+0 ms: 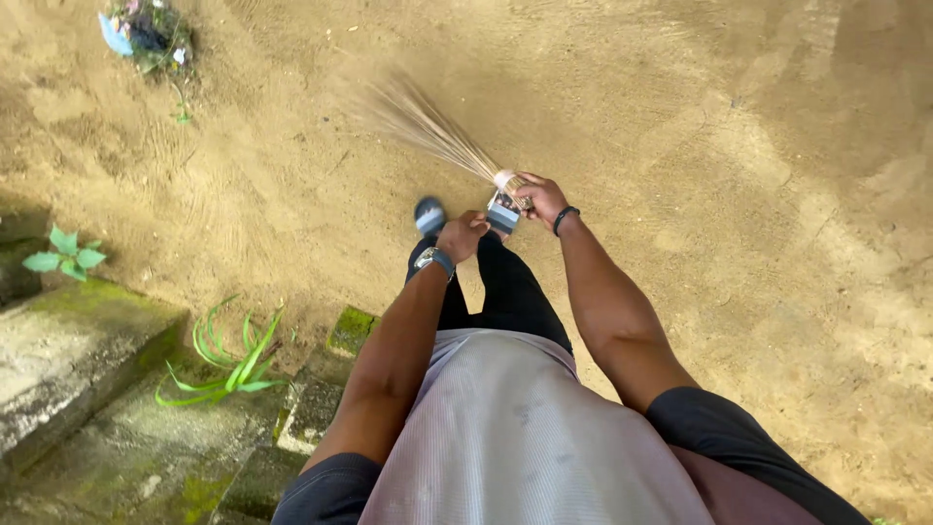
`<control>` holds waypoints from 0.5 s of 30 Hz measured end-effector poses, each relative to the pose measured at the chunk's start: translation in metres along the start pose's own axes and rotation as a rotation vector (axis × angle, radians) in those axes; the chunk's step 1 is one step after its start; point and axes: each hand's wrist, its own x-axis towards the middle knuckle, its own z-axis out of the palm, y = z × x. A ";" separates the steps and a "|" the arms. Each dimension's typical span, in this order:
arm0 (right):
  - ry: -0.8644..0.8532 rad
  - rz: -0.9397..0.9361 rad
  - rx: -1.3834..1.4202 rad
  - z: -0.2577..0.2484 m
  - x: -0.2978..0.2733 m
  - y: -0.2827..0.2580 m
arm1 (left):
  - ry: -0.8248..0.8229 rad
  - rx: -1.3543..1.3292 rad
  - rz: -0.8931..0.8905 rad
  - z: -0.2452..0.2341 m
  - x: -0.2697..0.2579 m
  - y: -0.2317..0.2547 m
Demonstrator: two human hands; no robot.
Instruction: Sweeping dirt and debris from an outdoor dirt courtyard using a traditional handheld broom bundle.
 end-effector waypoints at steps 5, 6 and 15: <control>0.114 -0.101 0.067 -0.022 -0.011 -0.013 | -0.042 0.547 0.361 -0.008 0.040 0.002; 0.198 -0.131 0.100 -0.025 -0.008 -0.012 | -0.041 0.280 0.060 -0.017 0.045 0.016; 0.981 -0.144 0.474 -0.060 0.061 -0.013 | -0.239 0.416 -0.035 -0.086 0.118 0.065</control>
